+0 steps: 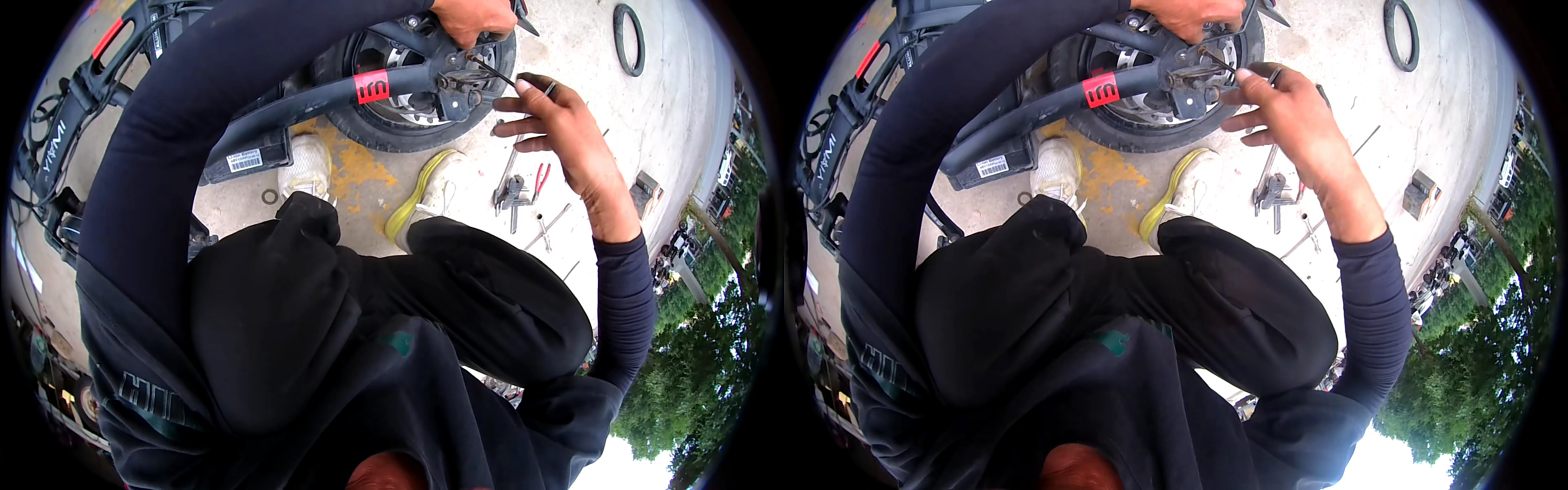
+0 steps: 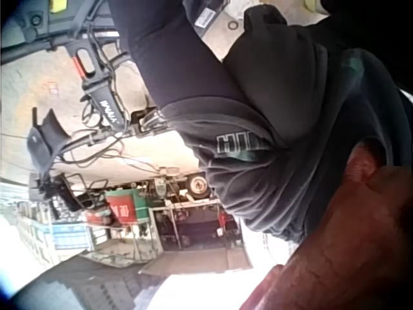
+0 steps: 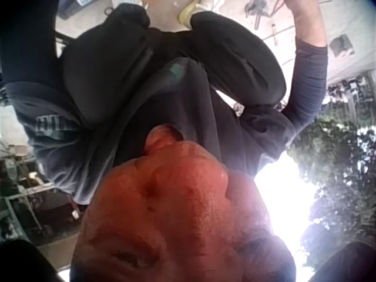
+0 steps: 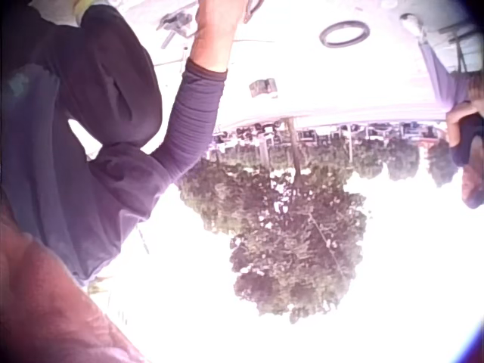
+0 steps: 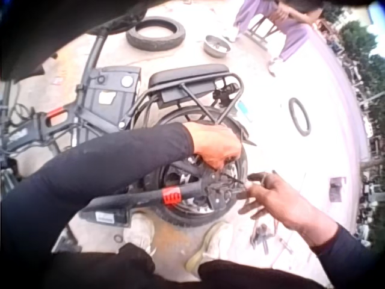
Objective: The person uses a T-handle wrench to tighten the axle nut on the rear wheel of an electric bicycle. They then use their hands to adjust the brake cable and tighten the brake caliper bolts.
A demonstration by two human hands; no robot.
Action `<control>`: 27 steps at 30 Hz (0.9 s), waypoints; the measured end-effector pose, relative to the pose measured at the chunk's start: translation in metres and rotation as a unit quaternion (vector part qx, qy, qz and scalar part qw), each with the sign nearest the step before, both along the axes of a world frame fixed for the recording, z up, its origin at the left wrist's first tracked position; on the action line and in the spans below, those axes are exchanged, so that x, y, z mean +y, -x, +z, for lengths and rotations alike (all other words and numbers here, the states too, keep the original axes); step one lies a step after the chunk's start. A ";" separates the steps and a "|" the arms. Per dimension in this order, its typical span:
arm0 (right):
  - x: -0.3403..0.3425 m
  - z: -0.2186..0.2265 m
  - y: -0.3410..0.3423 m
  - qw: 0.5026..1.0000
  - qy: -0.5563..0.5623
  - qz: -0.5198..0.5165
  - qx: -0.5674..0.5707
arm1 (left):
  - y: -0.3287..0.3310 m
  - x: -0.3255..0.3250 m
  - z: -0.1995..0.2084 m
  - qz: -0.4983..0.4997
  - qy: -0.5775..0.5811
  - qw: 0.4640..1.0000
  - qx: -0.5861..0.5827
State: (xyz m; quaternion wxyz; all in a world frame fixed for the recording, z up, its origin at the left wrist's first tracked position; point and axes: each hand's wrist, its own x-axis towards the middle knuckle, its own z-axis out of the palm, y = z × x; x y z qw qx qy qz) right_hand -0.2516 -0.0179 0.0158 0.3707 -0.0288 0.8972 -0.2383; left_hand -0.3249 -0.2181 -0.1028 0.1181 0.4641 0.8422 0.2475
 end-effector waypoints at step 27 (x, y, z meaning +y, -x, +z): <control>0.008 0.003 0.017 0.999 0.039 -0.002 -0.018 | -0.002 0.000 0.008 0.007 0.029 1.000 -0.011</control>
